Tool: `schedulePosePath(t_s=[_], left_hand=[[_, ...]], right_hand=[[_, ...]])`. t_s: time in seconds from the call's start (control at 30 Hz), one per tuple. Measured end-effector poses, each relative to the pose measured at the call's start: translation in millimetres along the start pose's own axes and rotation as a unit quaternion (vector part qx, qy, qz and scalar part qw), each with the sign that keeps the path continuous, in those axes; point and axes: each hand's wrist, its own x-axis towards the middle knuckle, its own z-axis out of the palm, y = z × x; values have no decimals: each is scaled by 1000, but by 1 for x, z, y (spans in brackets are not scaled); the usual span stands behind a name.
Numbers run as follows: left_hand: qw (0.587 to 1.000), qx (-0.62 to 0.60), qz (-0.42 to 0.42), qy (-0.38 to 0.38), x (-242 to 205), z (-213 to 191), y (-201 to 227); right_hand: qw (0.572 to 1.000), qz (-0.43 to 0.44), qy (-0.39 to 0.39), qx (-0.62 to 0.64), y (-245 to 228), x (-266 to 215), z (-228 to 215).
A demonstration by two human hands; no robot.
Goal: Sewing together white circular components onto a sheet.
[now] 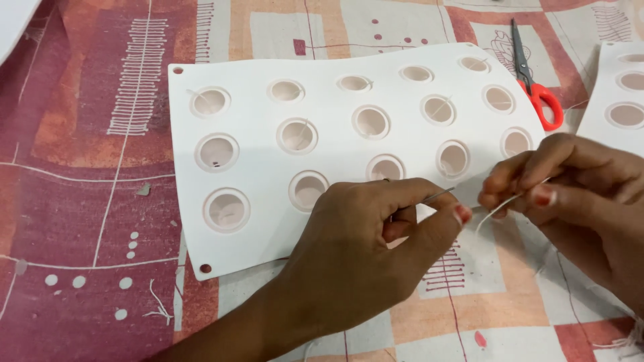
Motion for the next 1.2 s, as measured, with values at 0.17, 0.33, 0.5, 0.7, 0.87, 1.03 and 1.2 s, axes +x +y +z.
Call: schedulePosePath(t_s=[0.17, 0.33, 0.5, 0.7, 0.87, 1.03, 1.2], left_hand=[[998, -66, 9, -4, 0, -3, -2], [999, -37, 15, 3, 0, -1, -2], [999, -33, 10, -3, 1, 2, -6], [994, -16, 104, 17, 3, 6, -17], [991, 12, 133, 7, 4, 5, -19], [990, 47, 131, -8, 4, 5, -17], [980, 97, 176, 4, 5, 6, -26]], right_hand=[[998, -26, 45, 39, 5, 1, -8], [996, 19, 68, -55, 4, 1, -2], [998, 24, 31, -55, 12, 3, -5], [999, -8, 22, -41, 10, 1, 3], [998, -30, -4, -59, 5, 1, 9], [996, -15, -7, -90, 4, 4, 10], [992, 17, 22, -122, -6, 8, 18]])
